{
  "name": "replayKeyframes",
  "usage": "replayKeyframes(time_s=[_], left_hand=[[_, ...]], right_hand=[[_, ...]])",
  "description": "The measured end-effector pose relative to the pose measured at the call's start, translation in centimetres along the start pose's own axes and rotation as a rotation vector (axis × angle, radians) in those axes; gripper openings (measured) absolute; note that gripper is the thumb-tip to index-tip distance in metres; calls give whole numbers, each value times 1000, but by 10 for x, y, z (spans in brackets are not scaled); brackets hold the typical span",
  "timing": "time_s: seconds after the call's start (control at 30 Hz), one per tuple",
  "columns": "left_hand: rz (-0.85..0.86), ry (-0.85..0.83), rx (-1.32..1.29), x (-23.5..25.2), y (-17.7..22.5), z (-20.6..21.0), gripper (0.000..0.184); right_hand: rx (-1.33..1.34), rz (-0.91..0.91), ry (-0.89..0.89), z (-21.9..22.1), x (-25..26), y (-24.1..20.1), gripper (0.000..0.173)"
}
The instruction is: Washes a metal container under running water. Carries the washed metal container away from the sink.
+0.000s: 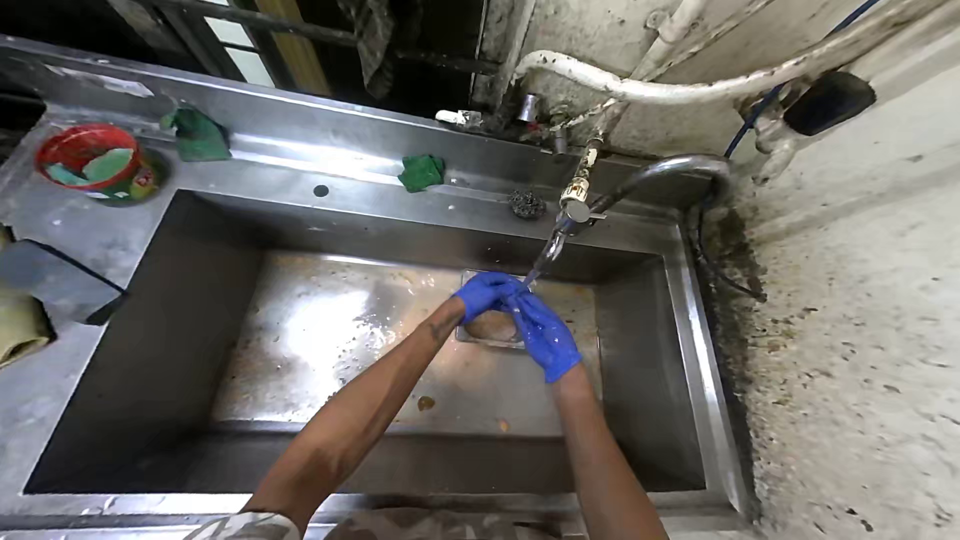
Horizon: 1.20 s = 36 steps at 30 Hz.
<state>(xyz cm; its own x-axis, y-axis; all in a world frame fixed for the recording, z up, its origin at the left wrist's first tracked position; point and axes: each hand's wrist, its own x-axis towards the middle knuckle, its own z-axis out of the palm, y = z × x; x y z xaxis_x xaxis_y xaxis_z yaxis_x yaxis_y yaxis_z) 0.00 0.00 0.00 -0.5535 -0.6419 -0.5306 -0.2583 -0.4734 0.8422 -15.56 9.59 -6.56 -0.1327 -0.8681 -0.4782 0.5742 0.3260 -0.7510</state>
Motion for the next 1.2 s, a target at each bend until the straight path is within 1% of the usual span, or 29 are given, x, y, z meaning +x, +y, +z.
replayKeyframes(time_s=[0.07,0.1,0.13,0.17,0.2,0.23,0.3,0.37,0.43,0.5,0.57,0.67,0.7,0.73,0.77,0.83,0.87,0.9,0.93,1.0,1.03,1.07,1.13,1.17,1.2], left_hand=[[-65,42,-69,16,-22,-5,27],[-54,29,-138,29,-42,-9,27],[0,-15,-223,44,-68,-13,27],[33,-56,-332,52,-83,-13,28],[48,-79,-407,53,-88,-10,28],[58,-62,-425,50,-88,-4,29],[78,80,-374,46,-83,10,31],[84,229,-310,46,-82,19,25],[91,294,-259,51,-84,19,24],[88,301,-215,54,-83,17,27],[96,266,-177,53,-76,14,26],[138,148,-145,49,-72,4,25],[170,105,-37,47,-73,-1,26],[214,76,179,46,-78,-6,29],[247,63,461,43,-85,-11,32],[269,26,979,36,-109,-11,42],[258,5,1148,33,-126,-8,47],[234,-19,1252,30,-142,-6,50],[228,-20,1303,29,-158,-4,45],[285,33,1321,35,-179,-6,26],[317,44,1317,40,-181,-9,23],[342,34,1316,45,-179,-13,23],[357,-2,1301,51,-174,-15,22],[344,-14,1293,51,-169,-14,22],[328,-23,1282,47,-163,-11,21]], right_hand=[[-61,-15,-40,-1,-3,-10,33],[-75,-22,-33,0,-1,-14,33],[-92,-30,-19,-1,5,-16,34],[-95,-42,13,-1,14,-15,35],[-79,-65,50,-2,26,-12,35],[-75,-91,79,-3,34,-8,36],[-171,-141,104,4,29,-4,38],[-365,-173,87,18,1,-5,39],[-439,-187,68,24,-18,-9,38],[-378,-151,78,24,-15,-8,39],[-315,-140,151,26,-2,-4,39],[-181,-174,244,30,23,-1,34],[-175,-180,234,29,26,-3,33],[-189,-184,212,27,27,-5,30],[-228,-190,188,27,26,-8,27],[-397,-184,153,25,18,-11,21],[-500,-165,147,24,13,-10,18],[-608,-146,151,22,7,-9,16],[-729,-132,167,20,-1,-8,19],[-930,-172,271,8,1,-2,27],[-1032,-219,324,-3,9,2,26],[-1169,-227,347,-14,12,4,29],[-1381,-76,290,-30,4,9,56],[-1399,18,277,-37,1,17,63],[-1344,73,286,-43,0,28,60]])
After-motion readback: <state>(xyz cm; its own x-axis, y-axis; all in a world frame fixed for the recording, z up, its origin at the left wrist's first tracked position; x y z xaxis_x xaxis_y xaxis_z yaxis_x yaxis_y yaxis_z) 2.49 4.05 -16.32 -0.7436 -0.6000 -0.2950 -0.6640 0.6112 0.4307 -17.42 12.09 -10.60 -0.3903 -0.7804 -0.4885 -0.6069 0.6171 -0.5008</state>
